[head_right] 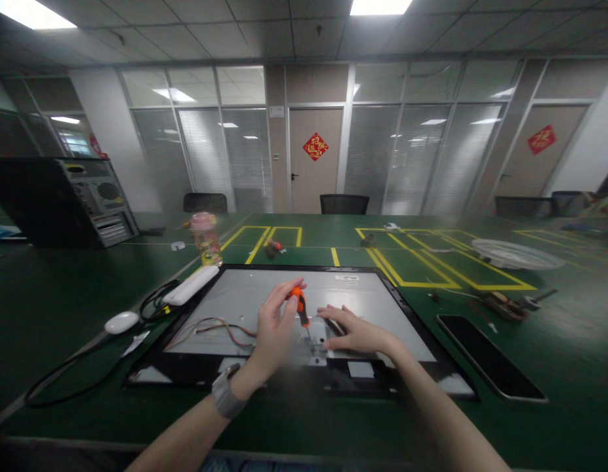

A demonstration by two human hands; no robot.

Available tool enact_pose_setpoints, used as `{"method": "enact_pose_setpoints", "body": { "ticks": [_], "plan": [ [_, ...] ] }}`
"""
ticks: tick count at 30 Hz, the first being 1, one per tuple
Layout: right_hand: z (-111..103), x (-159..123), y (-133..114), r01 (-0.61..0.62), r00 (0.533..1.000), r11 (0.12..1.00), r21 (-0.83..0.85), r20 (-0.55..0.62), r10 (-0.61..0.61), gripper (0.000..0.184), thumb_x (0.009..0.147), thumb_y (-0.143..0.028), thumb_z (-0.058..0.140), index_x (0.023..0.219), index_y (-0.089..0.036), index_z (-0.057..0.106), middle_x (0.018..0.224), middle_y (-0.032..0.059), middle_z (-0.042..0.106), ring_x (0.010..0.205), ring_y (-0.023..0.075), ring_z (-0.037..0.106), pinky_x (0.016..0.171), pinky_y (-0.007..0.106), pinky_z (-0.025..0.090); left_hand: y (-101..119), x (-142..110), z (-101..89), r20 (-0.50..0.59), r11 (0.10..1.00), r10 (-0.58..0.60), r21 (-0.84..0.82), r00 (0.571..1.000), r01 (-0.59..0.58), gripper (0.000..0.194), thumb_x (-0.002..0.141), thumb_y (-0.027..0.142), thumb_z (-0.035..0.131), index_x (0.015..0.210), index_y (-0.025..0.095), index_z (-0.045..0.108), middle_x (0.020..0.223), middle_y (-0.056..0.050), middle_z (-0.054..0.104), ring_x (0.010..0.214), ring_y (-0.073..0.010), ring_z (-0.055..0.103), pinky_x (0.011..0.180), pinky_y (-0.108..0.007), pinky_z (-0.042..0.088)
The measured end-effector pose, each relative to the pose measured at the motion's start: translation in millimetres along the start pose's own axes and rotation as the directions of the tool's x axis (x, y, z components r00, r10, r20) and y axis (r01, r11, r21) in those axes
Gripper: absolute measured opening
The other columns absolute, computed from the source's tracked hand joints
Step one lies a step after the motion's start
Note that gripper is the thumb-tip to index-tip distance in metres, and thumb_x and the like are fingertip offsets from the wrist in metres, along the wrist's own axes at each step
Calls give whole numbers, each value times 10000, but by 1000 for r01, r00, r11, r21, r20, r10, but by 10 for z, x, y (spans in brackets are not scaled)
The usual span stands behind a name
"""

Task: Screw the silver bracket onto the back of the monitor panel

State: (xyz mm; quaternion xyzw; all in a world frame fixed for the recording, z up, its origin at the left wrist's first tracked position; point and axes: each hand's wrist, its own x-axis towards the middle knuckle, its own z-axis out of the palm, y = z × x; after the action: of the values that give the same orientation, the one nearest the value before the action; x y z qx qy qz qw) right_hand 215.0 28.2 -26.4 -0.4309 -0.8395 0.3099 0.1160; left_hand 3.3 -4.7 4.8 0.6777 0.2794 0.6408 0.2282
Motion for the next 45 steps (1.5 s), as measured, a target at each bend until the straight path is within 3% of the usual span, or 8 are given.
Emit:
{"method": "enact_pose_setpoints", "body": {
  "ticks": [4,9,16,26,34,39,45],
  "plan": [
    [4,5,4,24,1000,1000,0,7,-24,774,794,-634,578,1423,-251,339,1512,69,315,1419,290,173,1170,500,5,4,4,22,-23,999,27,43,999,-25,175,851,188,576,1001,209,664,868,-19,553,790,-134,555,752,-261,452],
    [-5,-2,-36,12,1000,1000,3,8,-12,795,786,-638,584,1431,-255,322,1517,69,304,1415,299,182,1168,510,8,3,0,27,-53,997,24,79,998,-20,108,801,201,648,907,208,667,808,3,468,751,-128,515,741,-257,435],
    [7,-5,-5,1,1000,1000,1,0,-1,775,781,-647,581,1409,-245,369,1513,67,312,1418,307,166,1172,501,13,5,-16,-6,5,1000,-8,5,1000,8,273,918,188,416,1072,215,640,966,-51,540,875,-155,542,783,-276,442],
    [-8,-2,-25,6,1000,1000,0,11,-6,793,785,-646,579,1429,-260,325,1512,62,315,1415,305,180,1168,515,-4,12,3,24,-63,998,15,54,998,-12,113,796,195,649,910,190,649,795,5,490,734,-127,522,712,-254,433],
    [-1,4,2,28,1000,1000,-1,5,-28,785,785,-644,581,1421,-250,343,1515,68,310,1414,298,186,1173,496,14,-7,-12,30,-42,999,31,31,999,-30,180,876,180,526,1032,191,618,910,-36,542,816,-142,546,768,-275,452],
    [9,12,29,25,1000,1000,-9,2,-25,780,785,-650,576,1413,-241,361,1513,72,313,1412,301,192,1176,491,19,-13,-29,15,55,997,-16,-70,998,20,268,943,201,402,1128,201,596,1013,-70,609,914,-166,594,805,-297,468],
    [1,-3,-2,16,1000,1000,4,-3,-16,786,784,-652,576,1423,-262,337,1517,62,306,1414,303,184,1172,502,3,-4,-31,21,-10,999,32,43,999,-31,182,887,261,549,1014,221,674,950,-46,555,864,-155,558,795,-287,462]
  ]
}}
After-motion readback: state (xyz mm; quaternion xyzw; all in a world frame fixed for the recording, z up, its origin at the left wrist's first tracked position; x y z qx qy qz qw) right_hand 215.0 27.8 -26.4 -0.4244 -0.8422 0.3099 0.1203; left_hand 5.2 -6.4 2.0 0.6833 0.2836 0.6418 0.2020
